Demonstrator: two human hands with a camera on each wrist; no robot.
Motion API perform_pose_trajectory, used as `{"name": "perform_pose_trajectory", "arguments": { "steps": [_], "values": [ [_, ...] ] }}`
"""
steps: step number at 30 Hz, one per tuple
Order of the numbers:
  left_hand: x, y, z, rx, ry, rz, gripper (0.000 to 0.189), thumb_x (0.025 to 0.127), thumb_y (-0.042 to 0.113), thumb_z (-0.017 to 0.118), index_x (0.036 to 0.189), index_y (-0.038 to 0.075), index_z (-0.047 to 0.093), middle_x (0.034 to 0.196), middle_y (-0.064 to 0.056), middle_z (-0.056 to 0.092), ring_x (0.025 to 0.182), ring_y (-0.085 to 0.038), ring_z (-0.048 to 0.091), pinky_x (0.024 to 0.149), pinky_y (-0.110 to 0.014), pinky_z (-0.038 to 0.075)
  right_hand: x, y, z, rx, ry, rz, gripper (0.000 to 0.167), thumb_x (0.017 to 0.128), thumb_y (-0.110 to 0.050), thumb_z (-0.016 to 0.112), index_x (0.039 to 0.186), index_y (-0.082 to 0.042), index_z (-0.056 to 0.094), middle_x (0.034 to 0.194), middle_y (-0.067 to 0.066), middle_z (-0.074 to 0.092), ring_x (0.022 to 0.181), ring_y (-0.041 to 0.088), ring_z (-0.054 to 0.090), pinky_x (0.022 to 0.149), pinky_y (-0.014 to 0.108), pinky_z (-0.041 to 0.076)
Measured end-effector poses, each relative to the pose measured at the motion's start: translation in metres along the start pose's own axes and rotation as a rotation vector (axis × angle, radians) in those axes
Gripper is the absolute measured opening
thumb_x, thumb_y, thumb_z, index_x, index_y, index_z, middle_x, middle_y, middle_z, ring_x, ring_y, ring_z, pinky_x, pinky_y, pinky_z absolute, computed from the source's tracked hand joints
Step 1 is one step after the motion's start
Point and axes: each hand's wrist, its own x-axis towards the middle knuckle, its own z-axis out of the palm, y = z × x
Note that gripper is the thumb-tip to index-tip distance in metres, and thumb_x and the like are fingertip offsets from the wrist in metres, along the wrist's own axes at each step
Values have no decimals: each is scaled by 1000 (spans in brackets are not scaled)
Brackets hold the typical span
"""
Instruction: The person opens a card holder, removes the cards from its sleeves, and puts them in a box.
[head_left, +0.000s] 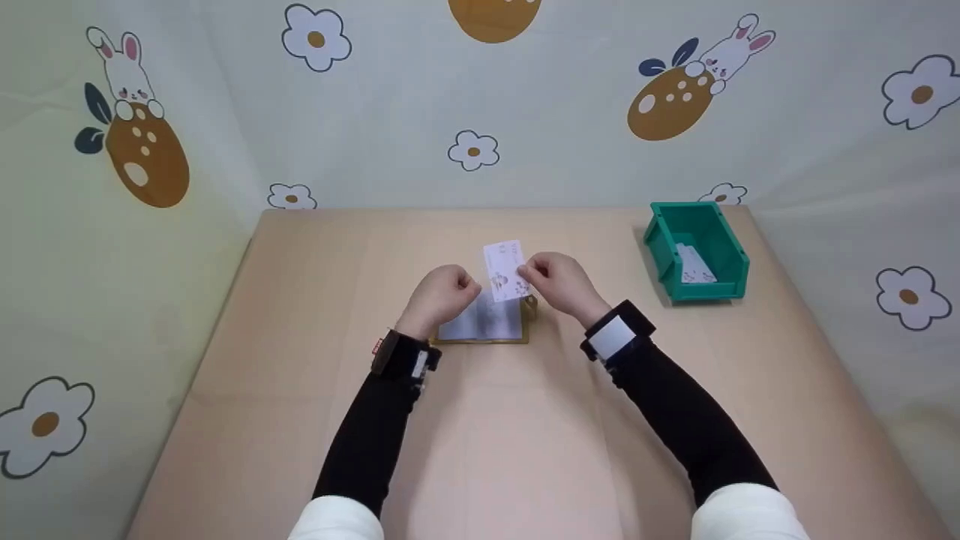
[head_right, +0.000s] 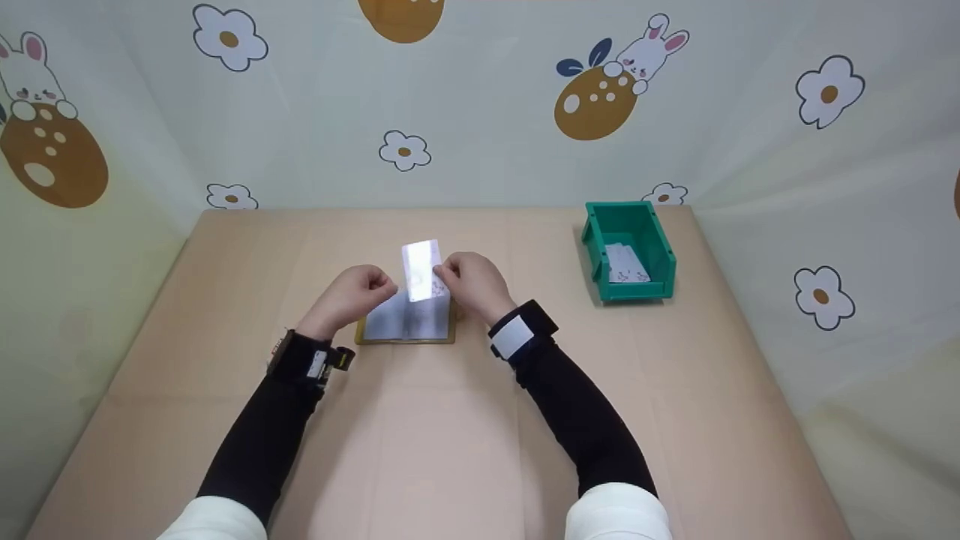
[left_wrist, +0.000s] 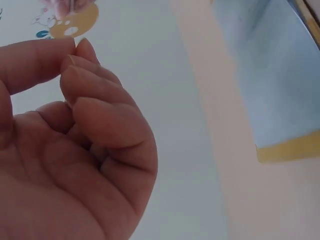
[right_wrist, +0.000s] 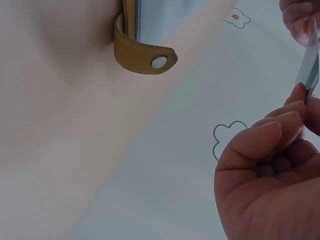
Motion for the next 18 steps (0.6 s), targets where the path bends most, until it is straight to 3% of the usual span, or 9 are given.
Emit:
{"name": "perform_pose_trajectory", "arguments": {
  "steps": [7,12,18],
  "values": [
    [-2,-24,13,315,153,-37,16,90,7,59,78,4,69,78,-8,67,69,-24,62,62,-40,52,0,16,-18,-38,57,35,27,102,-22,54,81,-6,56,76,4,51,69,20,47,63,32,35],
    [-2,-38,25,402,167,-69,14,88,4,60,78,1,69,80,-13,68,71,-28,64,58,-44,52,-1,33,-35,-50,106,70,26,103,-21,52,90,-1,59,84,11,56,77,26,51,69,34,38],
    [-3,-42,33,479,149,-76,14,89,0,57,82,-2,69,84,-18,68,76,-32,66,59,-46,54,-4,61,-65,-36,134,177,30,106,-25,47,106,2,60,97,16,61,83,29,53,69,34,40]
  ]
}}
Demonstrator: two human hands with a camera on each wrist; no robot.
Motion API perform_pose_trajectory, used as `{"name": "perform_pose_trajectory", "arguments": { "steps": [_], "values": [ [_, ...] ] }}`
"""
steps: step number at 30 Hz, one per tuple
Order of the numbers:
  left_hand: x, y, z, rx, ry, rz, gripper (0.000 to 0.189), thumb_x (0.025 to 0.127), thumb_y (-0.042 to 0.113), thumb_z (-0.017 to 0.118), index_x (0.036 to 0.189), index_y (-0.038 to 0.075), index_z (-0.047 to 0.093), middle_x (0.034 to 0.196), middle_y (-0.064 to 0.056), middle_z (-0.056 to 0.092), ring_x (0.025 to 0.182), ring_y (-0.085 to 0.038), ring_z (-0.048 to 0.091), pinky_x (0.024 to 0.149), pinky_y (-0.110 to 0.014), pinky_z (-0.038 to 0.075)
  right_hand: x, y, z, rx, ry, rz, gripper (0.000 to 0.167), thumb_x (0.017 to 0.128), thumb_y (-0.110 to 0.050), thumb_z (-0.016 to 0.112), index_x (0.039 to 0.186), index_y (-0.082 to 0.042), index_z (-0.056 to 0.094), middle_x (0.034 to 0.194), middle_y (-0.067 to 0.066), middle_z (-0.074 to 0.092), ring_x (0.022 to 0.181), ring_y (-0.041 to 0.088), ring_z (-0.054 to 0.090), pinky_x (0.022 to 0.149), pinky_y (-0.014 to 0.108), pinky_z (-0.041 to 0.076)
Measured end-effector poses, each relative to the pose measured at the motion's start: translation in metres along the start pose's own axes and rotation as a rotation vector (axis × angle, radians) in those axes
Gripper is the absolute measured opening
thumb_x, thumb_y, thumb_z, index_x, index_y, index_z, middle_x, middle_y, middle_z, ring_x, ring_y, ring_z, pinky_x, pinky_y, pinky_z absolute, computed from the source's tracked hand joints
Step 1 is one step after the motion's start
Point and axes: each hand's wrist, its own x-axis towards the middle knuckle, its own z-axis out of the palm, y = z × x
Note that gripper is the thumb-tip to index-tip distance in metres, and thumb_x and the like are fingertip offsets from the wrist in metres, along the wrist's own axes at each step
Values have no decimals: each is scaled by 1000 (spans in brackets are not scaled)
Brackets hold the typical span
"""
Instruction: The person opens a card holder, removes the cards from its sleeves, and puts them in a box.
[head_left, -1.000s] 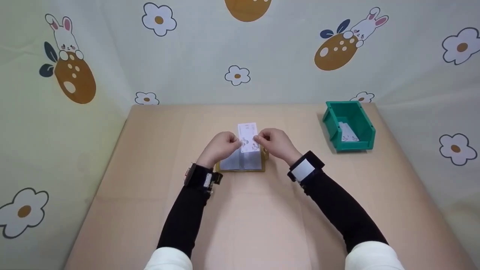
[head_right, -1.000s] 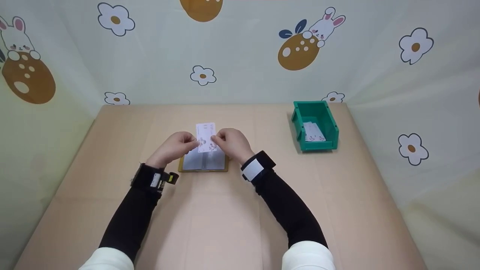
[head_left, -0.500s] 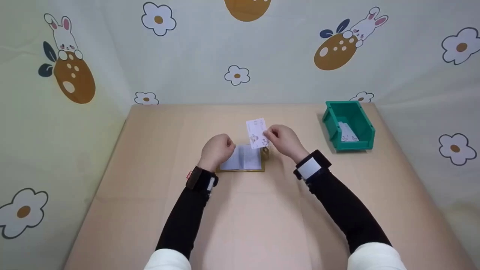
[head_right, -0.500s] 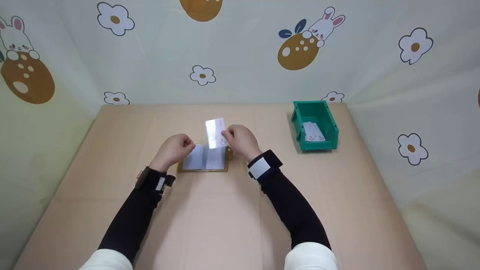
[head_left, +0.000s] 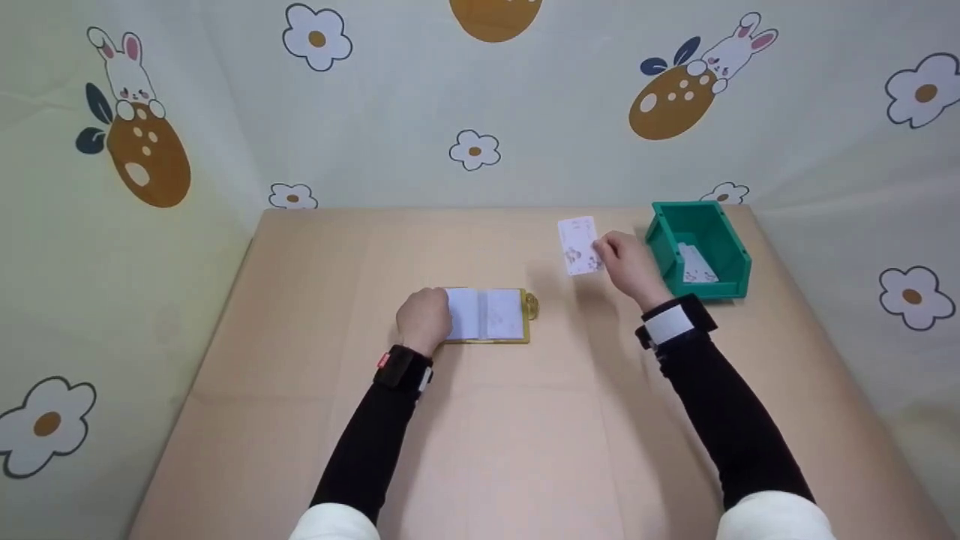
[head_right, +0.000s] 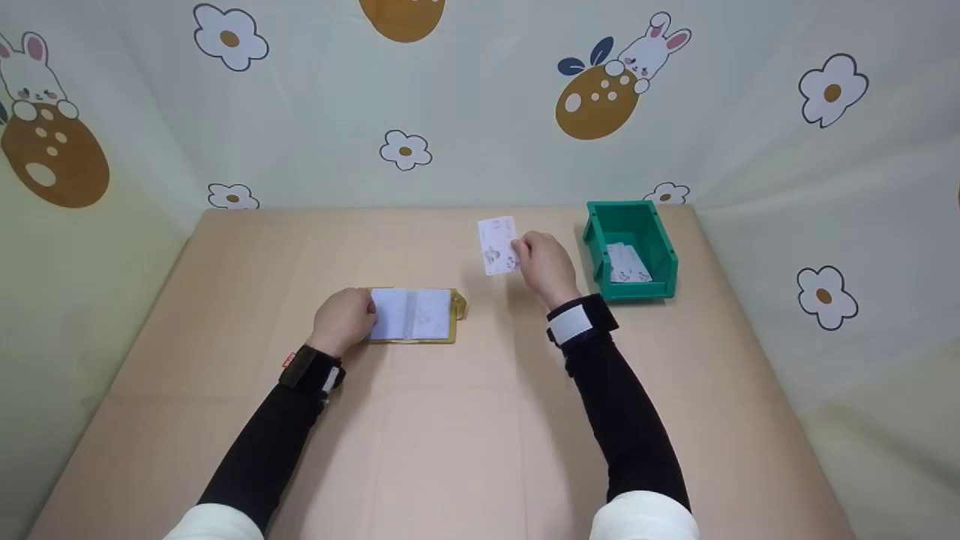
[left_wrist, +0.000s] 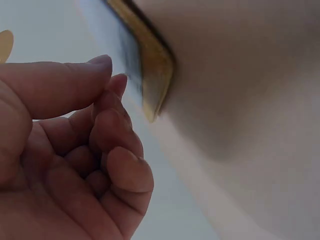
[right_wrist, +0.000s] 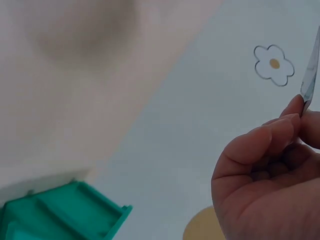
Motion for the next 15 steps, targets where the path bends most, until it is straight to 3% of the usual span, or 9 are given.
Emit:
{"name": "perform_pose_trajectory", "arguments": {
  "steps": [7,15],
  "values": [
    [-2,0,0,31,27,6,14,87,-3,58,79,-1,69,82,-18,68,76,-34,67,59,-47,55,7,37,-37,-85,70,49,35,107,-27,40,101,3,57,93,18,55,81,29,49,69,36,38],
    [-2,1,4,33,34,13,12,88,-3,58,84,-2,69,84,-18,68,78,-34,68,62,-46,55,5,75,-80,-122,113,197,46,108,-34,31,120,5,52,105,21,53,91,33,49,75,41,39]
  ]
}}
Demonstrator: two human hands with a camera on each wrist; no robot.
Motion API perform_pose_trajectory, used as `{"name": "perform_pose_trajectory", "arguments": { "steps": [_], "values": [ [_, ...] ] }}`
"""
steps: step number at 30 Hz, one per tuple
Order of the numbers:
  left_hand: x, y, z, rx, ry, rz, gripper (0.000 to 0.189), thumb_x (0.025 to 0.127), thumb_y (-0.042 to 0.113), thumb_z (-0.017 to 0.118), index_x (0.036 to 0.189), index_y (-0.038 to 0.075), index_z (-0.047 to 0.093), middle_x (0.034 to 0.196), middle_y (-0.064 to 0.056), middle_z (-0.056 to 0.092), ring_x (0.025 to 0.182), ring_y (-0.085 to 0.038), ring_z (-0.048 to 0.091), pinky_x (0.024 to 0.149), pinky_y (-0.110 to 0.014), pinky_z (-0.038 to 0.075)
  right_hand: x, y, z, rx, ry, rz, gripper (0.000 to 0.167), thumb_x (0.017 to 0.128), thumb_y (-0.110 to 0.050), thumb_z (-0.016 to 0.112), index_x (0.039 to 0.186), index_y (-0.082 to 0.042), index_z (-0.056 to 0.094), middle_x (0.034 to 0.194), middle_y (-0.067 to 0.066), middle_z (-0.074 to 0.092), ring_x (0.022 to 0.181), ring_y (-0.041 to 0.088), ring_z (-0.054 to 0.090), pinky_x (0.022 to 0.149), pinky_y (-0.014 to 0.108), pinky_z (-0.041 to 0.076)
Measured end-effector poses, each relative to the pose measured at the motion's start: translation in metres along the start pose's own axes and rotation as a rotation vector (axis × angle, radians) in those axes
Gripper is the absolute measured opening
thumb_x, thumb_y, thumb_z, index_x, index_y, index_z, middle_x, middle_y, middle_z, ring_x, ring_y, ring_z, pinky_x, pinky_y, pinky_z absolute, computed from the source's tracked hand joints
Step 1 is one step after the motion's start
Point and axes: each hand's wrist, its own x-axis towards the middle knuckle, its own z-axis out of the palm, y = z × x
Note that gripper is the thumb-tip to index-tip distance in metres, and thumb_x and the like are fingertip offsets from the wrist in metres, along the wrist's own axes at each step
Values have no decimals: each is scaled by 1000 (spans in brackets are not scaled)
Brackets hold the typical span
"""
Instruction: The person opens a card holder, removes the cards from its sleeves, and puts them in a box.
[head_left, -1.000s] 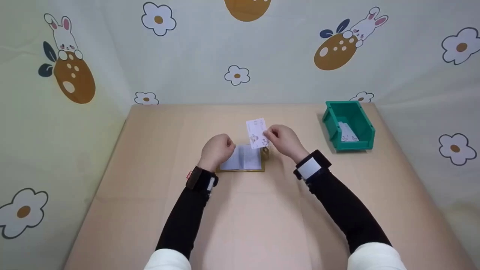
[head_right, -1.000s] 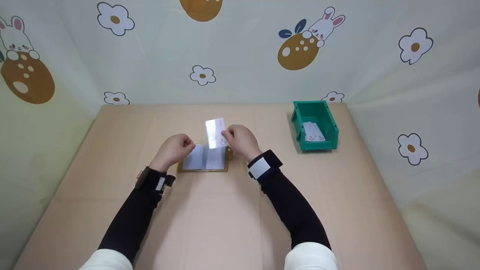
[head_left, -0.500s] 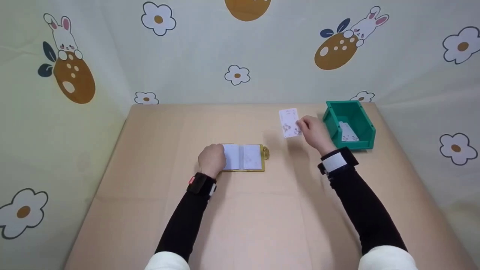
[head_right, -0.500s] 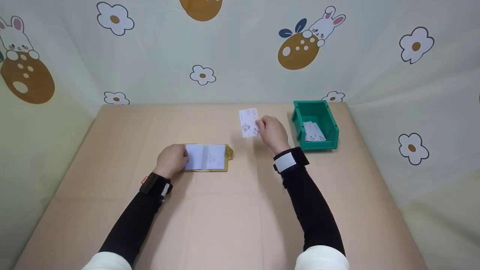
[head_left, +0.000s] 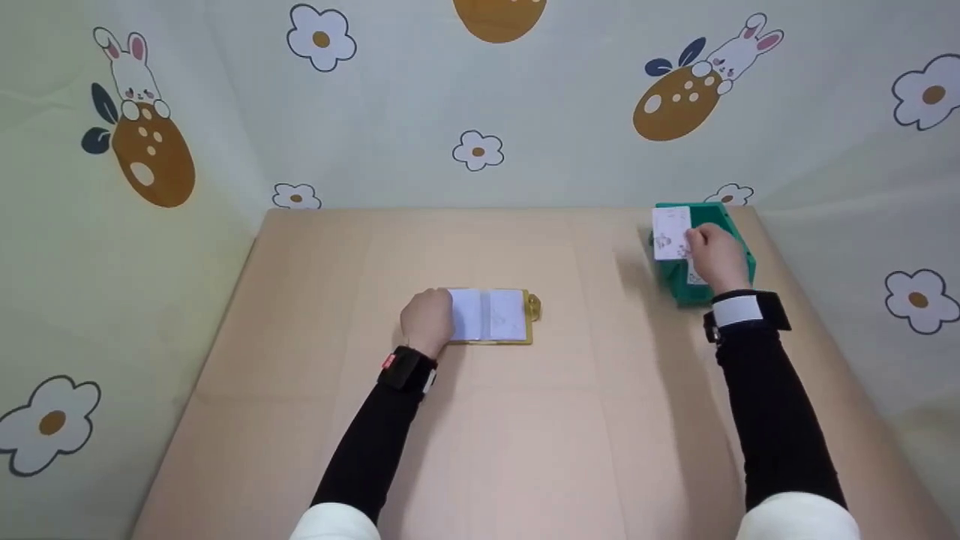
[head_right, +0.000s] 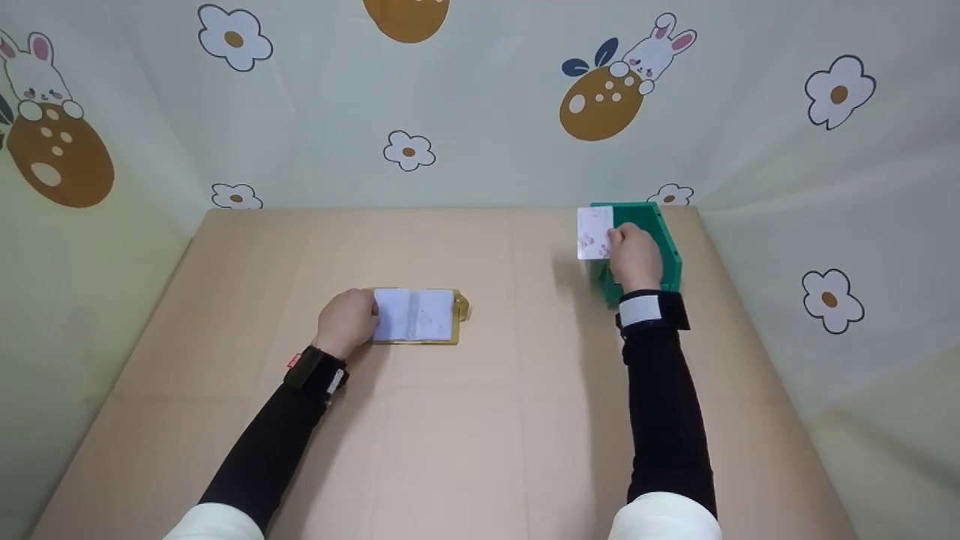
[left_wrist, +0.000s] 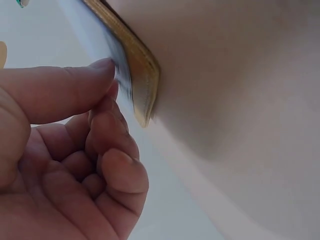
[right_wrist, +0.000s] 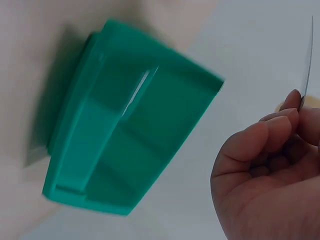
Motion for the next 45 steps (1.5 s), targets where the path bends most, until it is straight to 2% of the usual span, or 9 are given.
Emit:
{"name": "perform_pose_trajectory", "arguments": {
  "steps": [5,10,14,19,22,25,35,40,45],
  "values": [
    [0,2,3,10,22,15,11,87,-3,58,83,-2,69,83,-18,68,77,-35,68,60,-46,55,5,21,-17,-8,8,94,57,108,-37,25,136,9,44,116,26,49,99,38,47,85,48,39],
    [0,2,3,14,35,24,13,89,-3,56,83,-3,69,83,-18,68,77,-35,68,60,-46,55,7,39,-28,-53,16,160,59,108,-37,23,139,10,39,123,31,48,102,41,45,88,51,38],
    [-1,1,3,10,27,23,14,88,-4,56,83,-2,69,82,-17,67,77,-35,67,60,-46,55,6,46,-33,-78,1,172,57,109,-36,22,140,10,37,126,34,46,102,42,44,89,53,37],
    [-1,1,2,4,13,13,13,88,-5,57,84,-2,69,84,-17,68,77,-34,67,60,-45,55,6,51,-31,-158,77,109,46,109,-27,29,126,11,48,116,35,53,99,47,51,86,56,41],
    [0,1,2,7,2,4,14,90,-4,56,87,-3,69,86,-18,68,79,-33,68,59,-45,55,7,50,-28,-197,124,79,41,108,-22,35,121,13,53,115,36,56,104,50,54,88,58,42],
    [-1,1,2,9,0,-1,14,91,-3,56,88,-3,70,87,-18,68,79,-33,68,60,-44,55,8,47,-24,-179,129,68,42,108,-22,37,124,13,54,120,35,56,108,49,53,91,58,41],
    [-1,0,2,0,10,9,13,90,-4,57,85,-3,69,84,-18,68,77,-34,68,59,-45,55,5,28,-17,-110,137,25,37,106,-20,47,122,10,60,120,30,60,100,41,53,89,55,43],
    [-1,1,2,12,15,6,13,89,-4,57,85,-3,69,83,-18,68,77,-34,68,59,-44,55,-2,10,-9,-97,173,-82,32,103,-19,53,114,8,66,111,27,64,95,39,56,86,54,46],
    [0,1,3,14,20,3,15,90,-4,55,86,-3,69,83,-19,68,76,-34,68,58,-45,55,-11,-16,9,-79,166,-213,25,100,-17,60,106,4,71,97,20,66,81,32,57,71,46,45]
  ]
}}
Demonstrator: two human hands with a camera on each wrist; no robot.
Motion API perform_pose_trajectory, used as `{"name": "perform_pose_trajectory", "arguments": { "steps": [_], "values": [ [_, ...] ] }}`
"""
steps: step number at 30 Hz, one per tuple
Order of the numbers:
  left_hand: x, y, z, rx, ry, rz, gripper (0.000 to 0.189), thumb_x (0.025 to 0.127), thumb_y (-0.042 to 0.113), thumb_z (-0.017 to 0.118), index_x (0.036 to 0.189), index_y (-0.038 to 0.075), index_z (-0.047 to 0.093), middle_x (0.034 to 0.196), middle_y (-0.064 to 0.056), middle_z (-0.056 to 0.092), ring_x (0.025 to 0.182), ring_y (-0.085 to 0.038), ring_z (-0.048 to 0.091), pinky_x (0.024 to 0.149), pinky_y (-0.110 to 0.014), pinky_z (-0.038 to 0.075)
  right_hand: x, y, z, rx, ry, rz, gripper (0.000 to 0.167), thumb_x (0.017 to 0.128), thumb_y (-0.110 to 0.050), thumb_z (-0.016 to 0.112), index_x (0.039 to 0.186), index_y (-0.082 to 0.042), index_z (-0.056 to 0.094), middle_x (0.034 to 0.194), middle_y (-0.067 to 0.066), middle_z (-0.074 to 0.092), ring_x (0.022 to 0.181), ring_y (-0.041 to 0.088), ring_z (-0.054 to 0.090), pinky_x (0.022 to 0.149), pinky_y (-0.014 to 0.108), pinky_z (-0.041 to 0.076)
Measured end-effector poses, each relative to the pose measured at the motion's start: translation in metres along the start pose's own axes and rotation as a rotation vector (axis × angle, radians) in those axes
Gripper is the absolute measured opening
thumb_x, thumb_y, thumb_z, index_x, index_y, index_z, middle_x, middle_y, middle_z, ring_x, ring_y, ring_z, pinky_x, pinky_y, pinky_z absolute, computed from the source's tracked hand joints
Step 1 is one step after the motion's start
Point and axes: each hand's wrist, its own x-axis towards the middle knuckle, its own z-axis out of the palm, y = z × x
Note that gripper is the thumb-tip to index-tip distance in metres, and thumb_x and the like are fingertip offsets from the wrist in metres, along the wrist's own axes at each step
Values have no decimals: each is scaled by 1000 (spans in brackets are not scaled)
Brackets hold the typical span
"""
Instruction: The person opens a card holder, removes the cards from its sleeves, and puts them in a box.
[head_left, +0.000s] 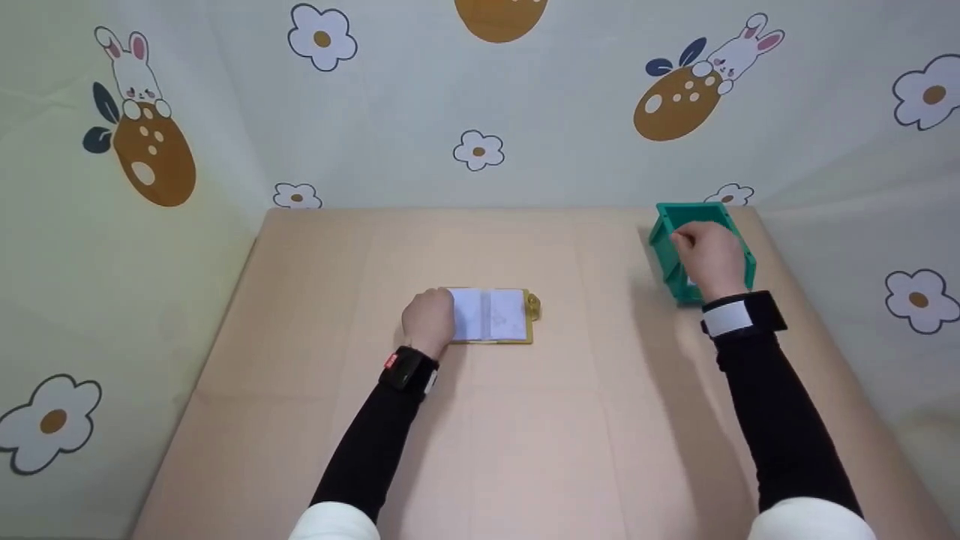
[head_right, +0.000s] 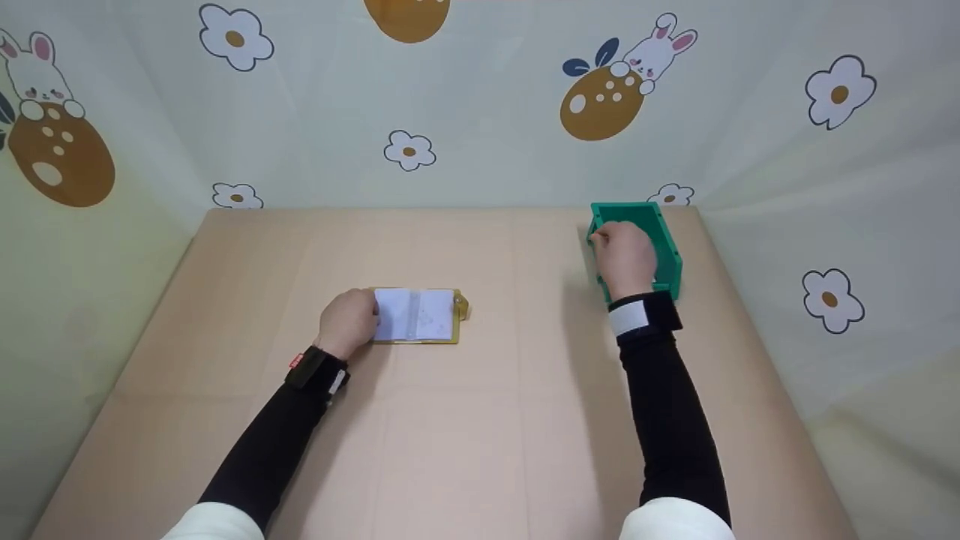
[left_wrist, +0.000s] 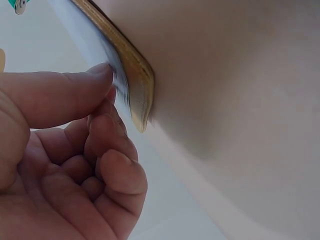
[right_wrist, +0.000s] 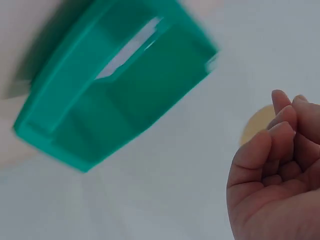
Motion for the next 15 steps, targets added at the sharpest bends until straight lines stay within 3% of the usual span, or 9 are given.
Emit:
{"name": "perform_pose_trajectory", "arguments": {
  "steps": [3,9,15],
  "values": [
    [0,0,0,-4,-1,0,14,90,-4,56,85,-3,69,83,-18,68,76,-34,68,58,-45,55,-5,-18,16,21,-31,-62,20,97,-15,65,103,2,74,94,18,68,78,30,59,70,44,47],
    [0,-1,0,-12,9,2,12,88,-4,57,83,-3,69,83,-18,67,76,-34,67,59,-46,55,-19,-53,52,28,-152,-203,16,94,-13,68,98,0,75,98,17,71,89,32,66,80,48,51],
    [0,-1,0,-11,18,4,13,89,-3,57,85,-3,69,83,-19,68,77,-35,67,60,-46,55,-35,-86,87,18,-274,-252,13,92,-15,70,95,-4,77,96,12,71,88,27,64,82,43,50]
  ]
}}
